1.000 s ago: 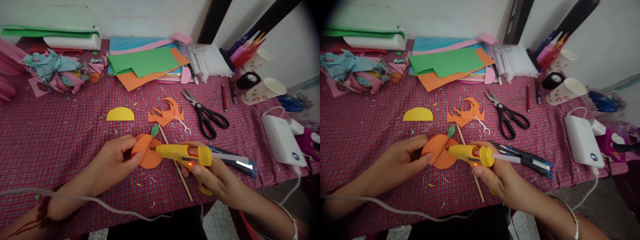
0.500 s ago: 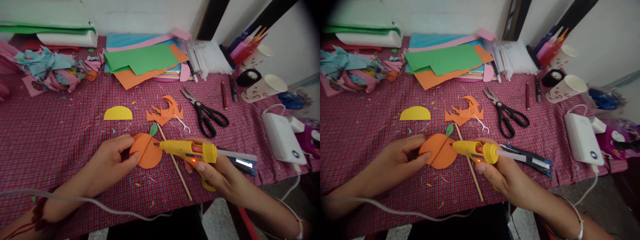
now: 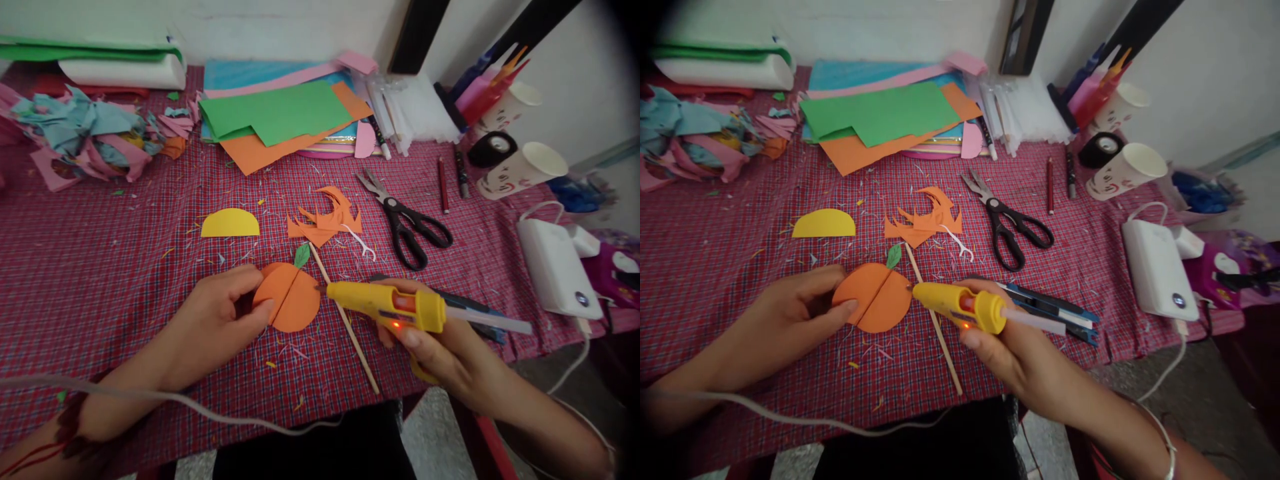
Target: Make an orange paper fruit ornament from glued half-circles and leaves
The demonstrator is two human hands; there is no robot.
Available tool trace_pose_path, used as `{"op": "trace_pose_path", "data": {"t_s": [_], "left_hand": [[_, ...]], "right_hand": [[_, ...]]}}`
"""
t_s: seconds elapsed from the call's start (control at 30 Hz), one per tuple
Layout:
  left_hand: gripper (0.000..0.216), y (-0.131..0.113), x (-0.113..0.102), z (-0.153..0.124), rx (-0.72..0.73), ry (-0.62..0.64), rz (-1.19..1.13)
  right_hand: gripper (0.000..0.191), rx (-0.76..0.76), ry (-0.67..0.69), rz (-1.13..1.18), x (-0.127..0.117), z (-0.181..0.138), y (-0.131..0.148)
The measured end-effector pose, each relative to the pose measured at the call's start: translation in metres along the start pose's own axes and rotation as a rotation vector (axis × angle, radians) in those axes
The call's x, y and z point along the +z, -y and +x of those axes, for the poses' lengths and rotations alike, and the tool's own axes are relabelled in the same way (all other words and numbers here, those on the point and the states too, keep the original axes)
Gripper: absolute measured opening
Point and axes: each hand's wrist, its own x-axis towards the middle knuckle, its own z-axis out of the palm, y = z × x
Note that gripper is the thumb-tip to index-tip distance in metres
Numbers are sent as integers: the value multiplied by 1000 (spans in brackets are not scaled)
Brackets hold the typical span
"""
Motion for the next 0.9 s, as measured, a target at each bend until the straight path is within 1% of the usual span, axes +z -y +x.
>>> {"op": "trace_pose_path", "data": {"t_s": [0.13, 0.3, 0.5, 0.63, 0.73, 0.9], "left_hand": [[27, -1, -1, -1, -17, -11, 43], [27, -2, -1, -1, -23, -4, 55], [27, -1, 0, -1, -34, -1, 61], [26, -1, -1, -1, -35, 12, 71], [27, -2, -2, -1, -38, 19, 64], [27, -5, -2, -1, -36, 11, 64]], "right_hand": [[39, -26, -27, -21, -2, 4, -4], [37, -34, -6, -20, -2, 4, -7], [33, -102, 32, 8, -2, 20, 2], [31, -112, 54, 13, -2, 26, 5], [33, -80, 52, 22, -4, 21, 5], [40, -9, 72, 14, -6, 1, 0]]}}
